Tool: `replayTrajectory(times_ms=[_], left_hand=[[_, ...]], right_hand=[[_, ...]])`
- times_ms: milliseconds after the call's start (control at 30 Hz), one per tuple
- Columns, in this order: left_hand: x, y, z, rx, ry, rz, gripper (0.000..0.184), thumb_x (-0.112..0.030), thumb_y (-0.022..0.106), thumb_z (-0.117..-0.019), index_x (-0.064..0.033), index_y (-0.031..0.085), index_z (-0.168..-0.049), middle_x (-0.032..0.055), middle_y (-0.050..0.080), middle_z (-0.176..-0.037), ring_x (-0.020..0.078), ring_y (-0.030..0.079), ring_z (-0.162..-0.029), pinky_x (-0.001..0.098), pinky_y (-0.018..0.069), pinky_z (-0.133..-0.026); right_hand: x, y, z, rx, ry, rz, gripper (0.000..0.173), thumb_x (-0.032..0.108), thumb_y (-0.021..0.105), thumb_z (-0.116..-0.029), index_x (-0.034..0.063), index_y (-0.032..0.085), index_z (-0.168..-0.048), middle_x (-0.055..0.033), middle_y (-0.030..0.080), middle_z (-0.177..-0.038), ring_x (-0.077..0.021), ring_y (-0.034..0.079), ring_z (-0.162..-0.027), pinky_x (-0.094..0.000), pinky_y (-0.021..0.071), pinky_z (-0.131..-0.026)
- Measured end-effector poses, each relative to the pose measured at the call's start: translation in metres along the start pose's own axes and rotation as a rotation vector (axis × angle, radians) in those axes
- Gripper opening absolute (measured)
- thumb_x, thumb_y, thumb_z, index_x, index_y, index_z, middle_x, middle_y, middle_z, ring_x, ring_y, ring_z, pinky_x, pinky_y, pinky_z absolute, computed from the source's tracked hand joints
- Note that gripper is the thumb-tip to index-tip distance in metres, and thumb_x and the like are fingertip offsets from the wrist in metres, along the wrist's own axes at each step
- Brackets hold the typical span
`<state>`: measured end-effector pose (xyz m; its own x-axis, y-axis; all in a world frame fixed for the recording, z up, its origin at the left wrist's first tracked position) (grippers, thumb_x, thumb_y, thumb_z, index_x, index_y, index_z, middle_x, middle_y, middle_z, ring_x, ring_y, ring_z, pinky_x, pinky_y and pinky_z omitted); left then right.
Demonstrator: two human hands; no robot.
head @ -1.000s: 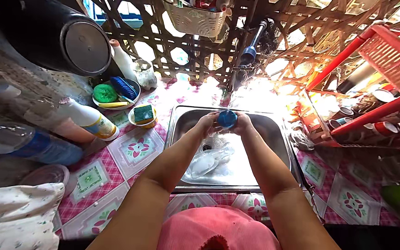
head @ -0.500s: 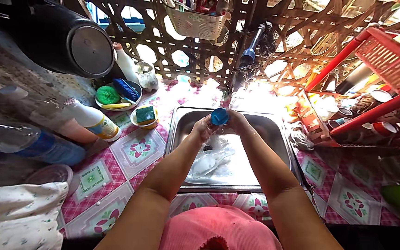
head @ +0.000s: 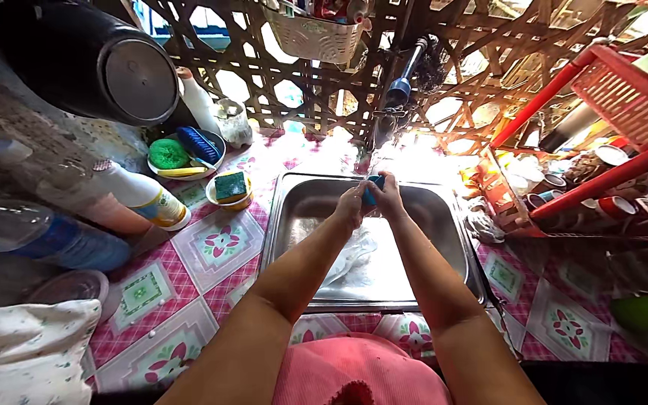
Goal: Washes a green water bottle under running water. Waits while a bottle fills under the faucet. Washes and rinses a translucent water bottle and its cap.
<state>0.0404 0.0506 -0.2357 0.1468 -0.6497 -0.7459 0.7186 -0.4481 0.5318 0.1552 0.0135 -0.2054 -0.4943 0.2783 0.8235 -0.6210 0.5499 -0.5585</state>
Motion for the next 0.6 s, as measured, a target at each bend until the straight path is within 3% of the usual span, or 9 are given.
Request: replayTrajectory(times_ms=[100,233,300,367,433,500,533,600], left_hand=[[0.004,0.011,-0.027,0.040,0.014,-0.042,0.044,-0.035,0.042,-0.1108,-0.0040,0.048,-0.141,0.0159,0.062,-0.124,0.0223,0.065,-0.104,0.0382,0.0557,-0.088],[-0.002,0.024,-0.045,0.039,0.016,-0.069,0.040,-0.038,0.045,-0.1090,-0.0076,0.054,-0.133,0.0107,0.064,-0.112,0.0187,0.063,-0.095,0.0366,0.0538,-0.082],[-0.006,0.025,-0.046,0.040,0.025,-0.041,0.039,-0.037,0.046,-0.1088,-0.0086,0.055,-0.133,0.0090,0.064,-0.109,0.0170,0.063,-0.092,0.0348,0.0538,-0.079],[-0.012,0.020,-0.043,0.077,0.031,0.013,0.038,-0.034,0.046,-0.1090,-0.0080,0.052,-0.135,0.0091,0.063,-0.112,0.0168,0.063,-0.094,0.0339,0.0550,-0.081],[-0.018,0.009,-0.035,0.090,0.015,0.007,0.042,-0.035,0.046,-0.1092,-0.0066,0.050,-0.140,0.0124,0.063,-0.120,0.0202,0.065,-0.100,0.0359,0.0565,-0.085],[-0.020,-0.008,-0.024,0.075,-0.035,-0.064,0.046,-0.041,0.046,-0.1083,-0.0082,0.050,-0.141,0.0120,0.062,-0.123,0.0211,0.064,-0.103,0.0363,0.0554,-0.088],[-0.018,-0.017,-0.023,0.048,-0.064,-0.062,0.046,-0.040,0.047,-0.1080,-0.0065,0.051,-0.139,0.0135,0.063,-0.122,0.0229,0.065,-0.102,0.0378,0.0567,-0.087],[-0.010,-0.034,-0.026,0.002,-0.123,-0.052,0.044,-0.038,0.051,-0.1066,-0.0047,0.054,-0.136,0.0155,0.066,-0.116,0.0250,0.068,-0.099,0.0396,0.0586,-0.084]], right_hand=[[-0.001,-0.010,0.003,-0.141,0.068,0.085,0.055,0.029,0.063,-0.0993,-0.0037,0.047,-0.141,-0.0308,0.046,-0.143,-0.0443,0.043,-0.137,-0.0560,0.0370,-0.114],[0.021,-0.021,0.003,-0.417,-0.109,0.203,0.038,0.020,0.064,-0.0975,-0.0098,0.060,-0.121,-0.0319,0.055,-0.130,-0.0452,0.052,-0.127,-0.0521,0.0440,-0.108],[0.027,-0.022,0.006,-0.441,-0.190,0.241,0.037,0.023,0.060,-0.0993,-0.0076,0.063,-0.119,-0.0297,0.057,-0.132,-0.0454,0.050,-0.130,-0.0571,0.0399,-0.109],[0.030,-0.019,0.026,-0.432,-0.325,0.209,0.038,0.027,0.049,-0.1037,-0.0040,0.064,-0.118,-0.0263,0.057,-0.135,-0.0435,0.049,-0.132,-0.0614,0.0335,-0.111],[0.022,-0.018,0.049,-0.426,-0.411,0.020,0.040,0.027,0.043,-0.1047,-0.0042,0.068,-0.111,-0.0240,0.063,-0.124,-0.0395,0.055,-0.123,-0.0589,0.0367,-0.109],[-0.005,-0.017,0.060,-0.436,-0.303,-0.194,0.044,0.028,0.043,-0.1011,-0.0087,0.065,-0.112,-0.0252,0.063,-0.119,-0.0359,0.056,-0.120,-0.0538,0.0397,-0.108],[-0.023,-0.015,0.062,-0.439,-0.166,-0.336,0.043,0.025,0.043,-0.1011,-0.0108,0.060,-0.118,-0.0238,0.061,-0.118,-0.0297,0.057,-0.116,-0.0464,0.0439,-0.104],[-0.052,-0.006,0.063,-0.409,0.186,-0.563,0.038,0.023,0.036,-0.1089,-0.0055,0.050,-0.130,-0.0157,0.062,-0.112,-0.0186,0.062,-0.098,-0.0366,0.0515,-0.088]])
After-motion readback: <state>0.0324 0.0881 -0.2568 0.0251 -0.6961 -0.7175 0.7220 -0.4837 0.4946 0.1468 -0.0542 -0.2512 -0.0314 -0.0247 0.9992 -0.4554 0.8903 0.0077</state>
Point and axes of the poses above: each hand's wrist, its own z-axis away from the middle knuckle, its own y-axis out of the palm, x = y × z, the point moved 8 cm from there along -z, towards the middle knuckle
